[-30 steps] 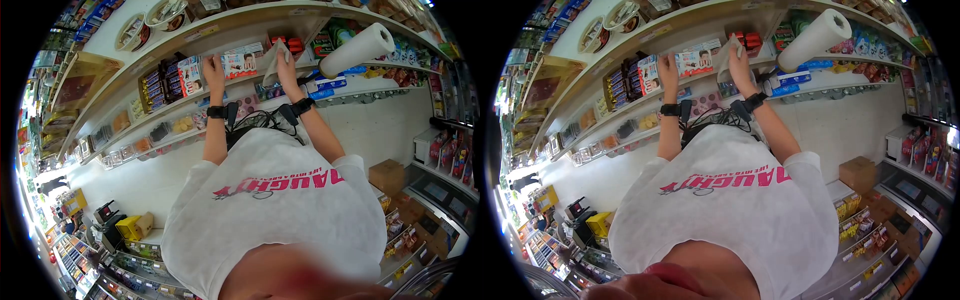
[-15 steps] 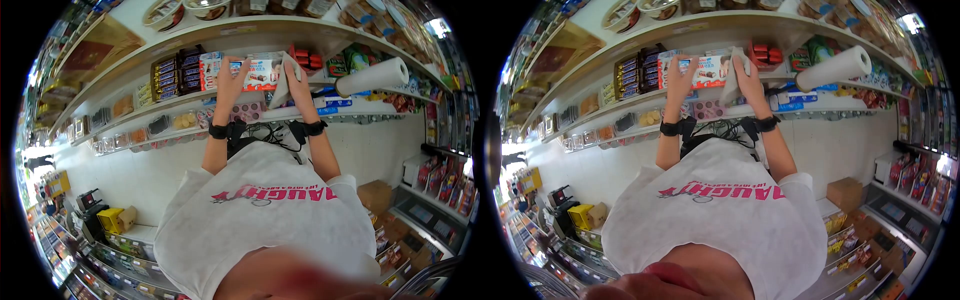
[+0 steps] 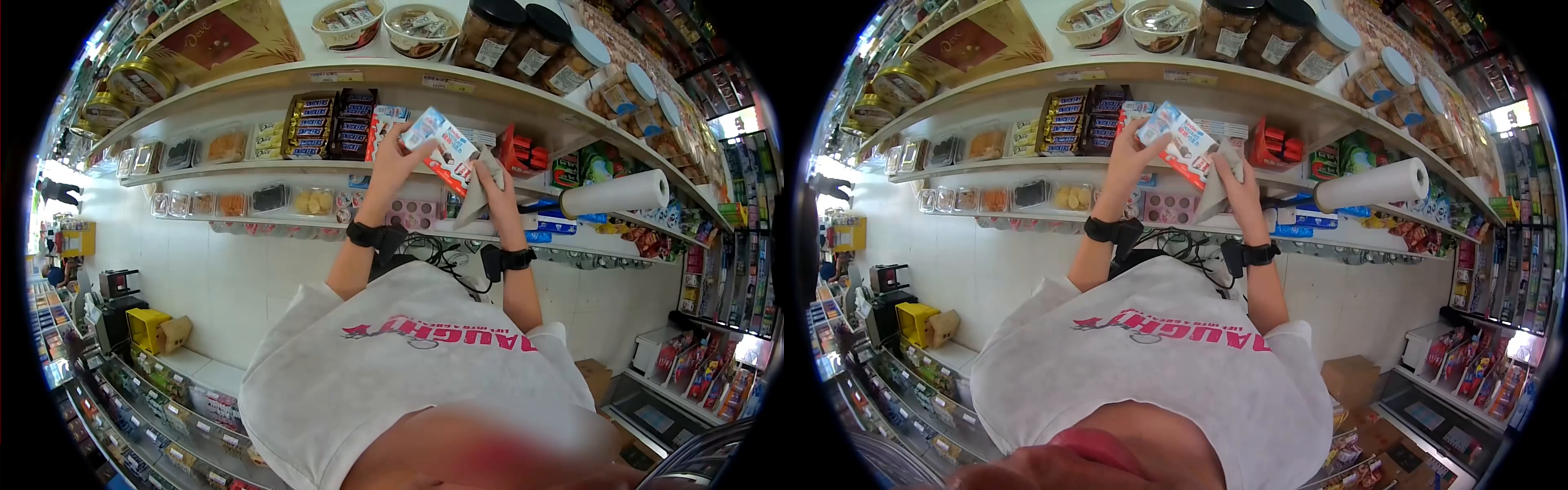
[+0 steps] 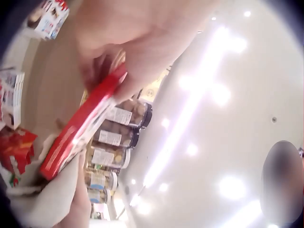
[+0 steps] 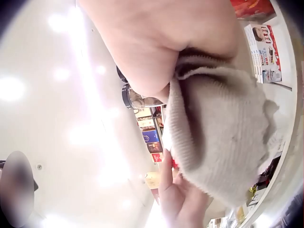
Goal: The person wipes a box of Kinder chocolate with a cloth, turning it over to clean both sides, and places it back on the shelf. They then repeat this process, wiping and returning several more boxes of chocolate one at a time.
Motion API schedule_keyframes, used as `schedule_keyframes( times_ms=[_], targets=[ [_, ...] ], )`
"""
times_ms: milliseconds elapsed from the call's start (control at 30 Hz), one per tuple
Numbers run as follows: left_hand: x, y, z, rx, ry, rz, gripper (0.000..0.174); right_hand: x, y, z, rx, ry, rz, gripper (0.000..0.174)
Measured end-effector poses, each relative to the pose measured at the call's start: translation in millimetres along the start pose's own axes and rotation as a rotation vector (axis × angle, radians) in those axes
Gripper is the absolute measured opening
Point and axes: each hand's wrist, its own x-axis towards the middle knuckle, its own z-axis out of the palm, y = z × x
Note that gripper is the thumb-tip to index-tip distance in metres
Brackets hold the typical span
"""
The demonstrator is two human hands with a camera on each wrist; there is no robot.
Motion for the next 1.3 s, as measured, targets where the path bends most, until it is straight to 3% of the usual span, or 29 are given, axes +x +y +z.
schedule_keyframes(
  times_ms=[33, 100, 133, 200, 267, 300, 400, 533, 633, 767, 900, 1033, 1067, 1100, 1200, 1300],
  targets=[
    [-3.8, -1.5, 11.8, -0.329, 0.127, -0.058, 0.044, -2.3, -0.6, 2.2, 0.036, -0.029, 0.031, 0.057],
    [-6.8, 2.8, 14.3, -0.427, 0.191, -0.018, 0.035, -8.0, -7.1, 9.2, 0.113, -0.087, 0.087, 0.052],
    [-8.1, 5.3, 15.5, -0.476, 0.223, 0.001, 0.031, -11.4, -12.6, 12.3, 0.01, -0.073, 0.067, 0.052],
    [-11.0, 9.8, 20.0, -0.401, 0.262, 0.035, 0.023, -17.2, -23.8, 16.4, -0.199, -0.046, 0.029, 0.05],
    [-14.2, 14.4, 22.1, -0.303, 0.238, 0.045, 0.021, -8.2, -18.7, 9.3, -0.506, -0.286, -0.173, 0.051],
    [-12.1, 12.1, 26.4, -0.201, 0.239, 0.107, 0.021, -5.5, -23.0, 11.5, -0.658, -0.406, -0.278, 0.052],
    [-16.3, 11.3, 30.6, -0.028, 0.224, 0.157, 0.025, -18.5, -24.4, 26.0, -0.594, -0.207, -0.248, 0.06],
    [-24.6, 3.4, 45.0, 0.119, 0.087, 0.039, 0.029, -12.3, -8.7, 25.5, -0.286, 0.076, -0.199, 0.058],
    [-33.2, 1.6, 62.4, 0.135, 0.012, 0.086, 0.028, -1.1, -10.6, 20.4, 0.036, 0.193, -0.154, 0.06],
    [-37.4, 15.8, 84.8, 0.118, 0.06, 0.096, 0.026, -13.4, -25.8, 22.1, 0.261, 0.137, -0.12, 0.056],
    [-31.2, 25.0, 91.9, 0.093, 0.258, 0.161, 0.027, -35.4, -33.4, 19.3, -0.139, 0.033, -0.23, 0.05],
    [-22.0, 25.8, 105.2, -0.074, 0.34, 0.125, 0.037, -38.0, -30.4, -11.5, -0.249, -0.122, -0.265, 0.044],
    [-20.3, 26.3, 115.1, -0.118, 0.357, 0.129, 0.042, -35.6, -30.4, -20.8, -0.281, -0.083, -0.321, 0.042],
    [-18.9, 19.8, 120.9, -0.086, 0.327, 0.112, 0.057, -36.1, -33.5, -28.4, -0.314, -0.043, -0.375, 0.041],
    [-26.9, 2.3, 160.8, 0.028, 0.346, 0.287, 0.066, -42.4, -45.6, -50.4, -0.418, 0.078, -0.495, 0.039],
    [-29.2, -19.0, 185.5, 0.183, 0.202, 0.284, 0.066, -46.3, -53.7, -68.9, -0.467, 0.126, -0.597, 0.037]
  ],
)
